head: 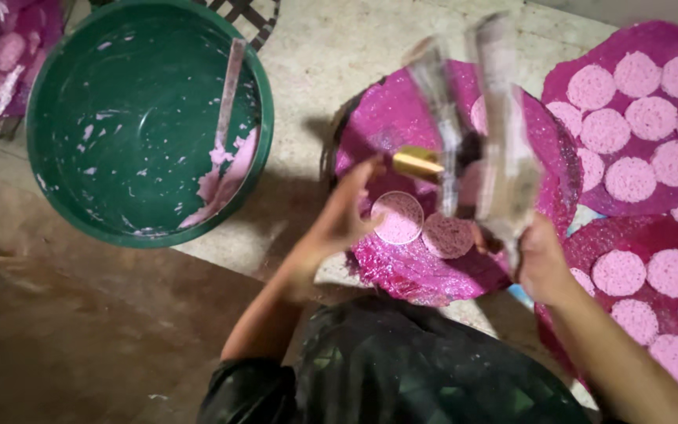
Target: The person scoops pink paste from a green bowl using a spatula and fills a handheld metal mold. They press the mold onto a pink glittery mat to form circular pads, then release them. This process is repeated to create multiple pads on the mat.
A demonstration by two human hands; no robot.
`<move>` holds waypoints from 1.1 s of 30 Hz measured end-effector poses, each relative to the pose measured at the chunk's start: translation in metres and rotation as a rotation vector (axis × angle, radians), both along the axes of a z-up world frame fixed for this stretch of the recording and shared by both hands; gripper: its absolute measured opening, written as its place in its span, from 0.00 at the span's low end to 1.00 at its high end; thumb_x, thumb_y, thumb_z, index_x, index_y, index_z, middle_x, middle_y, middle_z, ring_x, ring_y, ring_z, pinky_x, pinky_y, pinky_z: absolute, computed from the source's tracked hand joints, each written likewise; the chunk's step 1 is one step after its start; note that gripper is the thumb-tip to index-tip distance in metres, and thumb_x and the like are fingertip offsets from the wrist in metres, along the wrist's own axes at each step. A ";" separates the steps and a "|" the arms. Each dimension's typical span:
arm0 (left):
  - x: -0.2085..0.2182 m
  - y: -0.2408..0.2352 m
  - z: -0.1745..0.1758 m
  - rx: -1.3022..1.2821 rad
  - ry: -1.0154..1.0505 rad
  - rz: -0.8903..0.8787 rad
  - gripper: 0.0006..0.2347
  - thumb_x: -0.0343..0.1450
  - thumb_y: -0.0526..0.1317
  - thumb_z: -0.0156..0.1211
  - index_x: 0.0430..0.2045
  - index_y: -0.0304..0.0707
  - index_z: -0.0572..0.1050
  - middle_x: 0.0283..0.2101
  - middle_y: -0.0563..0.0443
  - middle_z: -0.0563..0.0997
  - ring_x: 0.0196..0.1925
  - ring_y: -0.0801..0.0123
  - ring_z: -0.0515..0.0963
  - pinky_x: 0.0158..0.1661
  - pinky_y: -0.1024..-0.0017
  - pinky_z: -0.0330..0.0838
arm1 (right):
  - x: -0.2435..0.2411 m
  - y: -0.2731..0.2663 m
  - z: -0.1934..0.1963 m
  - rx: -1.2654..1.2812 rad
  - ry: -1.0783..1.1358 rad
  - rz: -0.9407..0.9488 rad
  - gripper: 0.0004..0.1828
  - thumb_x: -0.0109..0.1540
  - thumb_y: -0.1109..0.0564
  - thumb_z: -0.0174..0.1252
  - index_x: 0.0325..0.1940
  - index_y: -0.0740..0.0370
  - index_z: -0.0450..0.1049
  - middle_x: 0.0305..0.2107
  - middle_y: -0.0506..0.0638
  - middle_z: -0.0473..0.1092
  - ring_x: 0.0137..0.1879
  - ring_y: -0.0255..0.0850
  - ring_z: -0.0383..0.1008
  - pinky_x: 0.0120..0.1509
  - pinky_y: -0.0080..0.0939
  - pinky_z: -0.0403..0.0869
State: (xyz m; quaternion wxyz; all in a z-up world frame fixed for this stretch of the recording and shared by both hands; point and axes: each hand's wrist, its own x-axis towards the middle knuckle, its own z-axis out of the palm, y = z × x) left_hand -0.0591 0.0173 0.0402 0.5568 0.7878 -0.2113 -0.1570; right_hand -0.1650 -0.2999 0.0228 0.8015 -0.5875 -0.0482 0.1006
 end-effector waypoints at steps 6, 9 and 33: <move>-0.032 -0.012 -0.015 0.406 -0.186 -0.157 0.46 0.59 0.39 0.76 0.72 0.37 0.52 0.70 0.38 0.61 0.72 0.48 0.55 0.68 0.51 0.52 | -0.009 -0.002 0.034 0.247 -0.051 -0.186 0.40 0.61 0.26 0.61 0.62 0.57 0.66 0.41 0.50 0.71 0.37 0.37 0.72 0.37 0.41 0.75; -0.020 -0.008 -0.023 0.450 -0.038 -0.189 0.46 0.59 0.41 0.78 0.71 0.36 0.52 0.68 0.38 0.62 0.71 0.49 0.56 0.69 0.50 0.49 | -0.015 -0.001 0.048 0.298 -0.079 -0.233 0.37 0.62 0.28 0.65 0.60 0.55 0.66 0.46 0.48 0.70 0.42 0.36 0.73 0.39 0.41 0.75; 0.085 -0.053 -0.011 -1.683 0.541 0.083 0.09 0.83 0.47 0.60 0.42 0.43 0.71 0.39 0.52 0.75 0.47 0.63 0.75 0.63 0.58 0.67 | 0.121 0.001 0.052 -0.654 0.609 0.593 0.38 0.68 0.30 0.34 0.36 0.66 0.73 0.19 0.53 0.71 0.24 0.44 0.70 0.31 0.50 0.76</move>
